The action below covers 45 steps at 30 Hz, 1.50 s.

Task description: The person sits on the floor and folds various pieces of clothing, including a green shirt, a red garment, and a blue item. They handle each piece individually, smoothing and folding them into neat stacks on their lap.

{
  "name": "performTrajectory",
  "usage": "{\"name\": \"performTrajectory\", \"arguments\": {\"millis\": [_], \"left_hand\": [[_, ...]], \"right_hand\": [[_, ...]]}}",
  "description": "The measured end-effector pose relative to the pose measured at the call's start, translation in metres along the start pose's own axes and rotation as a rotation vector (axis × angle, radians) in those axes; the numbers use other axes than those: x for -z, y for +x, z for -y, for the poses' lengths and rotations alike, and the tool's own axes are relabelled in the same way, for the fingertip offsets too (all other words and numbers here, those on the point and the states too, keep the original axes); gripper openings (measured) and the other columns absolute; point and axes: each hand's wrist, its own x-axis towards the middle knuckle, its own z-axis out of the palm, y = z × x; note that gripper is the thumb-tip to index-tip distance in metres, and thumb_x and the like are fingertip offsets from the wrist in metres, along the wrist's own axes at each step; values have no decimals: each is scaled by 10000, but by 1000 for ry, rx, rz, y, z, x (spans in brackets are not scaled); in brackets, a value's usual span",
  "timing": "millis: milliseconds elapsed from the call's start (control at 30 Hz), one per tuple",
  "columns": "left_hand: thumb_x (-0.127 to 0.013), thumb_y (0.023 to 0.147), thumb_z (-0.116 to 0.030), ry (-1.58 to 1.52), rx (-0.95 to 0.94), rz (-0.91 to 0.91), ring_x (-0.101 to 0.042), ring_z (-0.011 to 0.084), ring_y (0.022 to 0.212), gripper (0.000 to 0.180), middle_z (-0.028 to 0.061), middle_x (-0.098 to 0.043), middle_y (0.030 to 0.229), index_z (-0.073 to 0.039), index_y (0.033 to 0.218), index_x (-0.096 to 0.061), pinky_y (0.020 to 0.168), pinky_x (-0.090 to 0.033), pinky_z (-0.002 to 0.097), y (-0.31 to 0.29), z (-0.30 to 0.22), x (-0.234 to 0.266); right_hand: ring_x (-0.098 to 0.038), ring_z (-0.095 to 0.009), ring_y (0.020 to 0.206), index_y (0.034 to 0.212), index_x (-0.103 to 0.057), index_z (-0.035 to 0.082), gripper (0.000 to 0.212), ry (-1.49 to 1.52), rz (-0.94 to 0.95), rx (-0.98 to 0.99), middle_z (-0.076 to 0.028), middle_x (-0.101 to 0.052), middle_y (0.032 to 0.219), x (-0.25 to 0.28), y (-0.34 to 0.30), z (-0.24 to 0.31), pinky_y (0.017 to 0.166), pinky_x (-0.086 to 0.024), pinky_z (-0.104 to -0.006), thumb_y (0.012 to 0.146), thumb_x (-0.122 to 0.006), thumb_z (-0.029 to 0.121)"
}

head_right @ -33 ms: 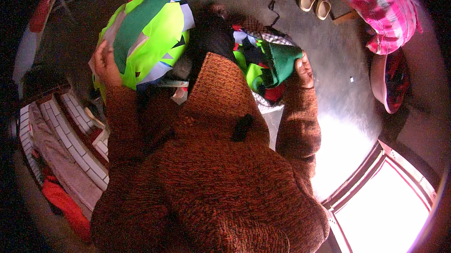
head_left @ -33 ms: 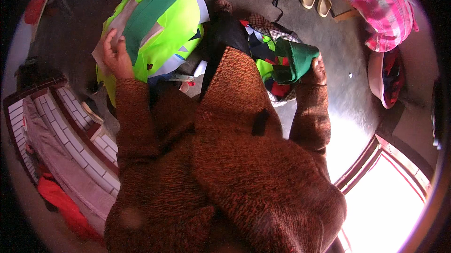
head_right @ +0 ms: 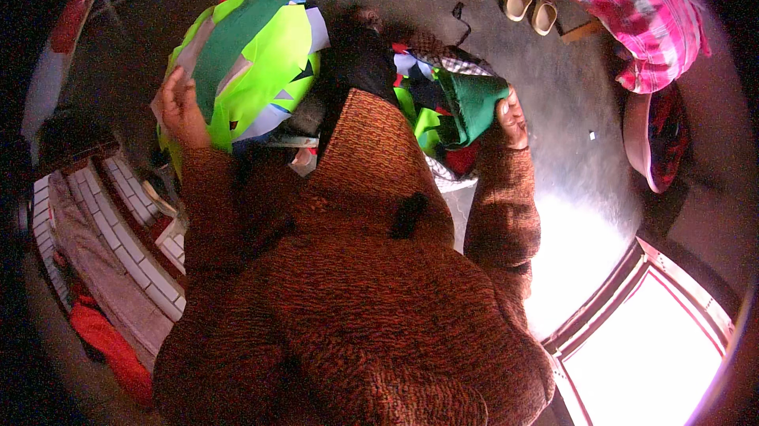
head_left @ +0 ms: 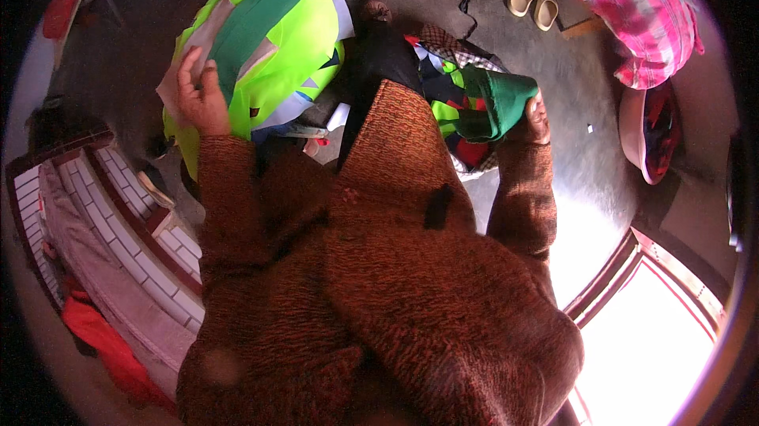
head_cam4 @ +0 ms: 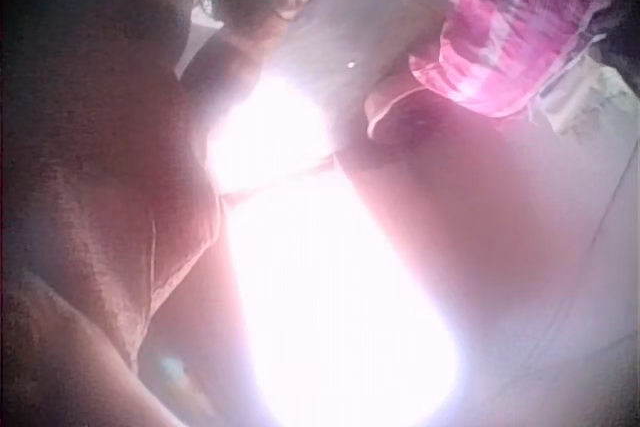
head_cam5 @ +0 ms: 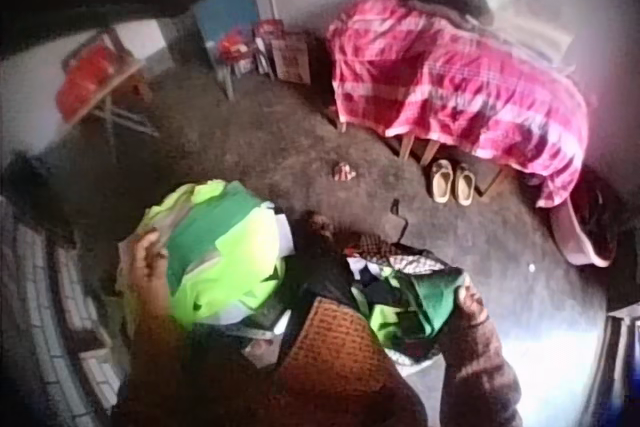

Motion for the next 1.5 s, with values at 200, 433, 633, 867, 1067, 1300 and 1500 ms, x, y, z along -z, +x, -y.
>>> {"name": "performTrajectory", "arguments": {"millis": [200, 433, 633, 867, 1067, 1300, 1500], "left_hand": [[-596, 802, -80, 64, -301, 79, -465, 267, 1116, 250, 117, -526, 1169, -66, 1051, -578, 965, -335, 383, -28, -64, -12], [-579, 855, -221, -518, 143, 1084, -530, 151, 971, 320, 89, -581, 1031, -27, 1108, -557, 866, -415, 299, -72, -105, -39], [-526, 893, -298, -1072, 558, 972, -529, 147, 1011, 389, 85, -566, 1128, -5, 1149, -528, 885, -410, 297, -79, -113, -64], [-596, 849, -96, -1448, 747, 440, -559, 165, 1017, 293, 50, -591, 1096, -64, 1134, -538, 902, -440, 347, -50, -115, -40], [-606, 827, -53, -1445, 639, 243, -555, 175, 1023, 337, 46, -578, 1123, -67, 1154, -526, 903, -437, 357, -32, -100, -17], [-629, 781, 3, -1372, 545, 71, -538, 175, 1033, 402, 46, -571, 1116, -39, 1164, -513, 916, -417, 350, -14, -85, 5], [-611, 774, 14, -1148, 396, -78, -547, 201, 1023, 442, 64, -576, 1120, -58, 1197, -503, 917, -419, 363, -11, -75, 19]], "right_hand": [[-523, -324, 1079, 1215, -457, 23, 621, 47, 18, -32, -172, -527, 1186, -56, 7, 3, 946, -403, -463, 761, -661, 395], [-524, -310, 1068, 1153, -488, 26, 557, 7, 82, 41, -162, -547, 1137, -140, 15, -9, 947, -401, -410, 758, -661, 378], [-516, -143, 952, 1022, -508, 62, 212, -244, 340, -112, -44, -567, 1030, -161, 10, -28, 864, -402, -292, 859, -590, 170], [-517, -148, 997, 1145, -535, 43, 469, -750, 428, -124, -24, -583, 1050, -151, 13, -54, 888, -394, -292, 715, -722, 35], [-589, -160, 893, 1050, -628, 34, 336, -1046, 401, -170, -77, -654, 964, -121, 19, -61, 815, -451, -300, 726, -705, 73], [-579, -154, 812, 946, -647, 37, 265, -1044, 417, -259, -55, -648, 871, -79, 28, -53, 746, -449, -296, 720, -731, 148], [-549, -116, 777, 980, -618, -3, 249, -893, 164, -415, -33, -623, 874, -94, 17, -37, 684, -437, -259, 760, -663, 105]]}}
